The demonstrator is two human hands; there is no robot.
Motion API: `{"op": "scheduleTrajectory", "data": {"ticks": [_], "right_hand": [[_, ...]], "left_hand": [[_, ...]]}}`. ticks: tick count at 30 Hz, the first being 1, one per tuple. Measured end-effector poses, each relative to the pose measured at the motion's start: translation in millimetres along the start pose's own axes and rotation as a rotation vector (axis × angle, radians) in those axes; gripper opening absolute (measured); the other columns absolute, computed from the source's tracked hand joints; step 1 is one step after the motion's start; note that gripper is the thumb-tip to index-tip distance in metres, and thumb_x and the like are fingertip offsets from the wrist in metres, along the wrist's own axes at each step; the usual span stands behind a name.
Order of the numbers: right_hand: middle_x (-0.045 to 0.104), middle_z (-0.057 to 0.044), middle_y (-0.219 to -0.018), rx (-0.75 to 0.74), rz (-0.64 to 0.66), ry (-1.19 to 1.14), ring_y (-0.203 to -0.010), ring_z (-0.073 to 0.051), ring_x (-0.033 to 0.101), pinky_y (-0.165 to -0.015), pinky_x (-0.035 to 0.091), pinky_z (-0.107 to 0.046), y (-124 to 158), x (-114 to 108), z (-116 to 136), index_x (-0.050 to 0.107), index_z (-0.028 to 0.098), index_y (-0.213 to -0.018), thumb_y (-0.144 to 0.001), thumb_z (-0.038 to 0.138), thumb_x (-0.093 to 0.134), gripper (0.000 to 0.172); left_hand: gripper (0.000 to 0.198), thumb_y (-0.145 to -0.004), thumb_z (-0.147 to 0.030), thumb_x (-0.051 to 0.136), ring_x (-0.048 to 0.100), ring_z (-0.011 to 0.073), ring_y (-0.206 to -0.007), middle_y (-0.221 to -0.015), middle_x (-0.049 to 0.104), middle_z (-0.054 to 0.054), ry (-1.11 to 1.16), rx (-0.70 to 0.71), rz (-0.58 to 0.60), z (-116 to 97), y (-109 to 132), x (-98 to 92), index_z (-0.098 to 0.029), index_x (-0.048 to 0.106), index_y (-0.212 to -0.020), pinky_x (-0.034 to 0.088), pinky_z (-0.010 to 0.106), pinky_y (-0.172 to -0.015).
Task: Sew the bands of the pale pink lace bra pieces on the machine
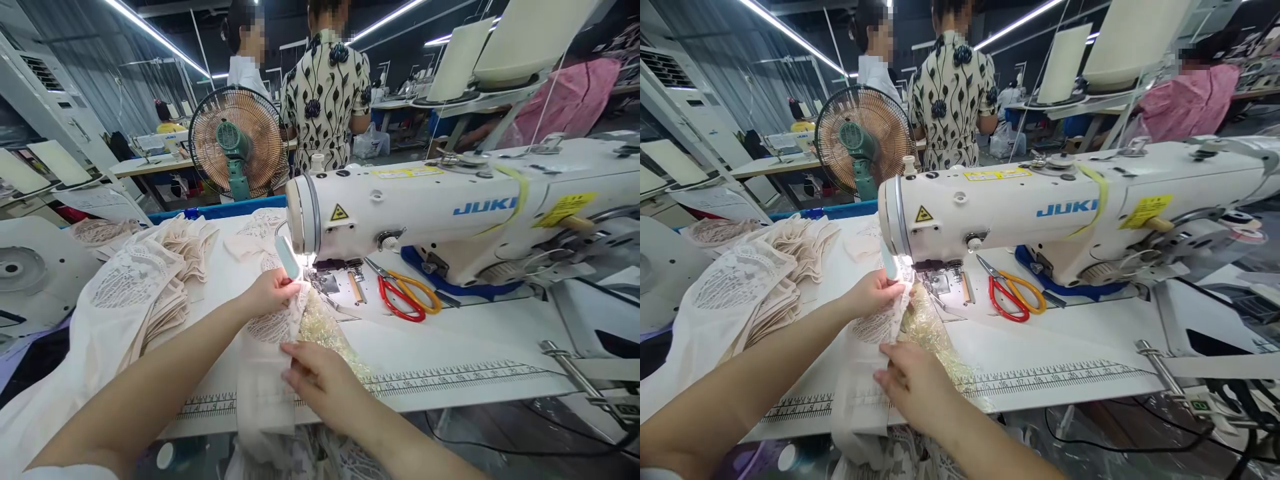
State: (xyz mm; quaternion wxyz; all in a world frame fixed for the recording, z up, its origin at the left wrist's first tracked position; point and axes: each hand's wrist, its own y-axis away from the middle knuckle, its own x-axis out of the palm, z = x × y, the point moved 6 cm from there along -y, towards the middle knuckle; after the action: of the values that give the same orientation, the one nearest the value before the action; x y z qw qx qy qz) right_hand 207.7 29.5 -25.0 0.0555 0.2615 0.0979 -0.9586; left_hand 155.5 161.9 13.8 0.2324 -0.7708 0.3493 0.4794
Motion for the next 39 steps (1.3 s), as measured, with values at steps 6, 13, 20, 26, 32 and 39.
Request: {"op": "scheduleTrajectory", "data": {"ticks": [6,13,20,26,32,39], "right_hand": [[0.058,0.001,-0.059,0.222,-0.244,0.269,-0.058,-0.014,0.053,-0.053,0.036,-0.024,-9,-40,-27,0.056,0.02,-0.062,-0.081,0.033,0.049,0.024],[0.065,0.001,-0.07,0.314,-0.101,0.416,-0.063,-0.016,0.057,-0.056,0.038,-0.024,-4,-51,-37,0.062,0.023,-0.091,-0.083,0.025,0.045,0.018],[0.069,-0.007,-0.097,0.39,0.032,0.524,-0.087,-0.022,0.063,-0.066,0.044,-0.029,-7,-50,-38,0.054,0.019,-0.122,-0.086,0.025,0.042,0.039],[0.068,-0.011,-0.102,0.41,0.111,0.524,-0.093,-0.025,0.062,-0.07,0.045,-0.032,-11,-51,-38,0.045,0.014,-0.131,-0.087,0.028,0.041,0.046],[0.067,-0.011,-0.106,0.397,0.115,0.531,-0.098,-0.025,0.06,-0.073,0.045,-0.033,-16,-56,-43,0.045,0.015,-0.131,-0.087,0.027,0.041,0.046],[0.067,-0.012,-0.107,0.382,0.119,0.565,-0.1,-0.026,0.059,-0.075,0.045,-0.033,-17,-58,-42,0.047,0.015,-0.129,-0.086,0.027,0.042,0.045]], "left_hand": [[0.007,-0.078,-0.022,0.046,0.056,0.02,-0.063,-0.062,0.053,0.001,-0.261,-0.075,-0.03,9,-8,16.8,-0.019,0.051,-0.075,0.039,0.029,-0.058],[0.023,-0.083,-0.023,0.039,0.058,0.0202,-0.072,-0.083,0.06,0.003,-0.391,-0.037,0.011,5,-11,30.7,-0.025,0.055,-0.099,0.037,0.028,-0.057],[0.026,-0.081,-0.022,0.041,0.055,0.0192,-0.07,-0.081,0.057,0.004,-0.442,0.025,0.052,0,-10,37.3,-0.025,0.062,-0.095,0.034,0.027,-0.053],[0.026,-0.084,-0.023,0.038,0.055,0.0197,-0.07,-0.079,0.054,0.004,-0.451,-0.01,0.036,-5,-7,39.6,-0.024,0.06,-0.098,0.037,0.028,-0.053],[0.029,-0.085,-0.026,0.035,0.056,0.0211,-0.073,-0.082,0.055,0.005,-0.439,-0.045,0.026,-6,-10,40.9,-0.024,0.059,-0.101,0.04,0.03,-0.055],[0.032,-0.087,-0.027,0.033,0.057,0.022,-0.076,-0.087,0.057,0.006,-0.413,-0.065,0.024,-6,-10,40.4,-0.024,0.06,-0.105,0.043,0.032,-0.058]]}}
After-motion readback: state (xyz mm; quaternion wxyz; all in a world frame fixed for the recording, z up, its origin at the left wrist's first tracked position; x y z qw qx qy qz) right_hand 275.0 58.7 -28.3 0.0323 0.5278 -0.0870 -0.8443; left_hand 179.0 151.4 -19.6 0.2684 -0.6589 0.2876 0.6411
